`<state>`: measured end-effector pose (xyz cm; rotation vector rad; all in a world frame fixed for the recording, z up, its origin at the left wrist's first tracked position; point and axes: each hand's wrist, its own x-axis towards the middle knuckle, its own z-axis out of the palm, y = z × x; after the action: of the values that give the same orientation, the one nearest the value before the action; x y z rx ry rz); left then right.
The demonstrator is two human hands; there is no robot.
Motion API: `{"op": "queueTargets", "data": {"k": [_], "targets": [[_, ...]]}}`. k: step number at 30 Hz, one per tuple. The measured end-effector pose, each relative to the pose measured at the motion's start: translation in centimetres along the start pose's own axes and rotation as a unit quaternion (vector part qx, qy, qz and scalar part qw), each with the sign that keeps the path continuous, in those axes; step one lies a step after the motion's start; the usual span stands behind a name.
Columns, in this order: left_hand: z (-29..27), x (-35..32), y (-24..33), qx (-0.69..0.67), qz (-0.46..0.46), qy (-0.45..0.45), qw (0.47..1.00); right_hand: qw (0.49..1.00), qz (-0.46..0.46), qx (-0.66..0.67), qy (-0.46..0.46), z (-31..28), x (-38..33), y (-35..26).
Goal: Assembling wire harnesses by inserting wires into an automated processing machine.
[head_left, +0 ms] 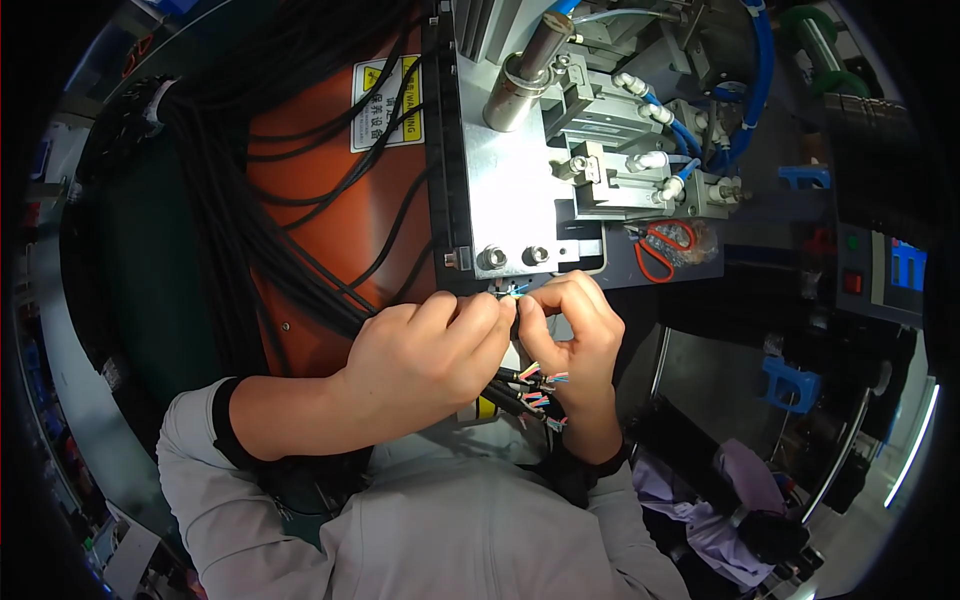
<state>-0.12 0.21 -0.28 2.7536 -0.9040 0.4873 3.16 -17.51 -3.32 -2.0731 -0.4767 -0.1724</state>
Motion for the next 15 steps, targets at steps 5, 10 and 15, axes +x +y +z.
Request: {"op": "queueTargets", "data": {"k": [5,10,15], "targets": [[0.0,0.3,0.0,0.007,0.008,0.002,1.0,0.998,-0.004,0.036,0.053,1.0,-0.4,0.7],[0.4,0.3,-0.1,-0.028,0.009,0.025,0.999,0.937,0.204,0.28,0.042,1.6,-1.8,2.0],[0.6,0.3,-0.4,-0.042,0.001,0.028,0.999,0.912,0.233,0.336,0.012,1.4,-1.7,2.1]]}}
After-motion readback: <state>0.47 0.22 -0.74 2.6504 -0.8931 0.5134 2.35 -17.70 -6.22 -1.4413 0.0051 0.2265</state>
